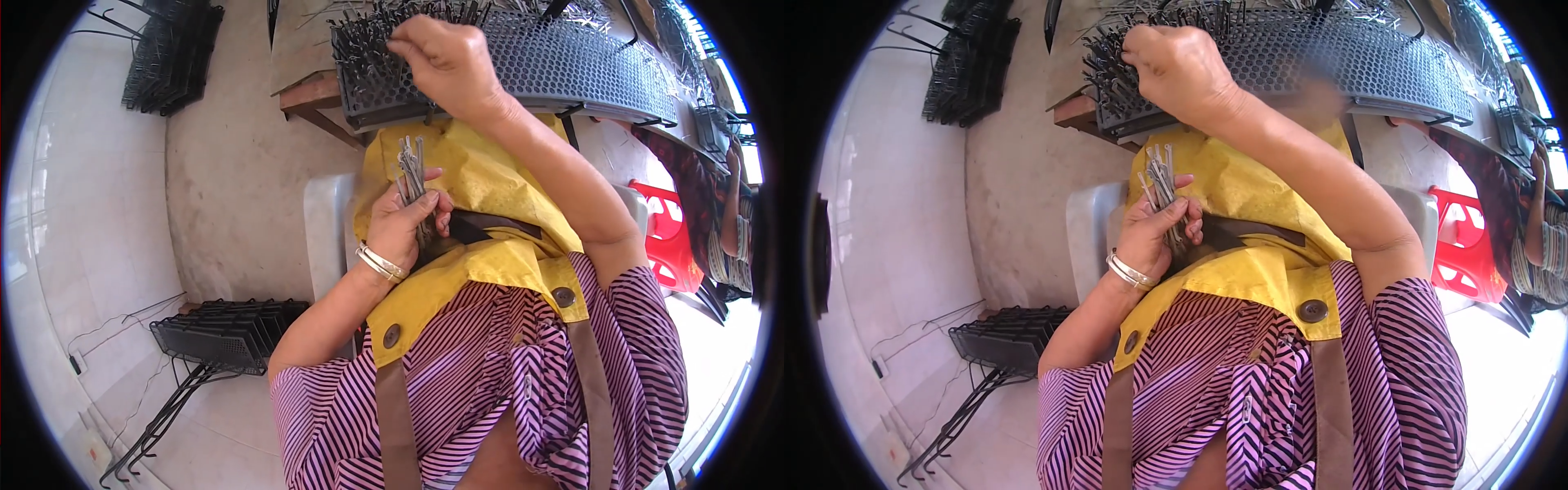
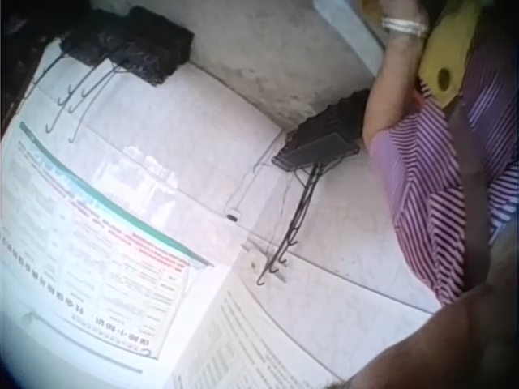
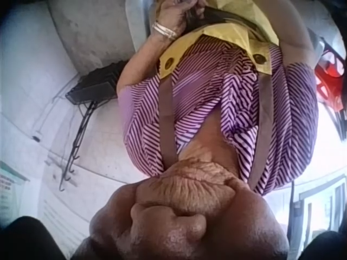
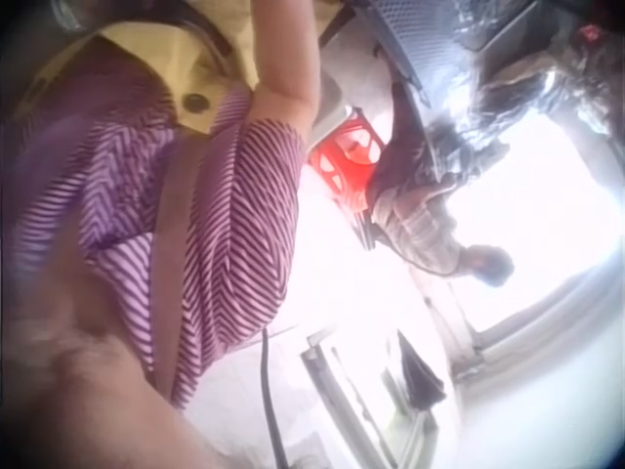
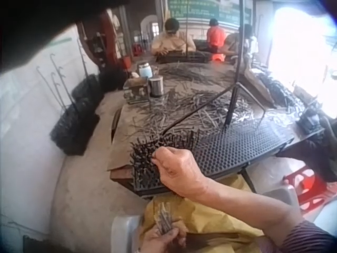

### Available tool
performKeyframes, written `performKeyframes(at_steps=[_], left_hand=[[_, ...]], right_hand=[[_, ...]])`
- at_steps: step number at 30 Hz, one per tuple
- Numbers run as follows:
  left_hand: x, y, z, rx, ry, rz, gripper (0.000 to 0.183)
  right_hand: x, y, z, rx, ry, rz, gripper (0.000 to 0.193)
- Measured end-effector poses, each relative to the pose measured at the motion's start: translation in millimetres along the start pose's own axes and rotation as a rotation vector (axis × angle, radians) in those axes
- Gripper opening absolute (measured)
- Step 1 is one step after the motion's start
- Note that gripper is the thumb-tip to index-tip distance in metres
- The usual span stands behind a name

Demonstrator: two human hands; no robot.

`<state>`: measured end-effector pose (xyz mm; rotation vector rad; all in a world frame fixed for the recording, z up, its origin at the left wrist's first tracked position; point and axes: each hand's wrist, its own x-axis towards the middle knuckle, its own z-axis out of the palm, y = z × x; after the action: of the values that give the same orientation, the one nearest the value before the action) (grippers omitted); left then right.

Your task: Inserting small metal pins into a perforated metal grid as part of an assembly process on a fabrication floor.

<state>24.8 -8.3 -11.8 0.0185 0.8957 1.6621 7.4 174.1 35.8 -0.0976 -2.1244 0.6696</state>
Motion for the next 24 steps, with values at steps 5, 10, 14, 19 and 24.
performKeyframes(at_steps=[5, 10, 14, 19, 24], left_hand=[[0, 2, -3, -0.056, -0.001, -0.008, 0.030], [0, 4, -2, -0.056, 0.005, -0.007, 0.027], [1, 5, -1, -0.061, 0.001, -0.009, 0.024], [-1, 8, 3, -0.077, 0.022, -0.034, 0.020], [-2, 11, 4, -0.054, 0.038, 0.020, 0.017]], right_hand=[[3, -7, 1, -0.080, -0.222, -0.126, 0.010], [9, -11, 1, -0.016, -0.359, -0.154, 0.009], [13, 3, 3, -0.040, -0.290, 0.124, 0.007], [-6, 1, 0, -0.107, -0.319, 0.087, 0.020], [-35, -22, -14, 0.249, -0.412, 0.511, 0.020]])
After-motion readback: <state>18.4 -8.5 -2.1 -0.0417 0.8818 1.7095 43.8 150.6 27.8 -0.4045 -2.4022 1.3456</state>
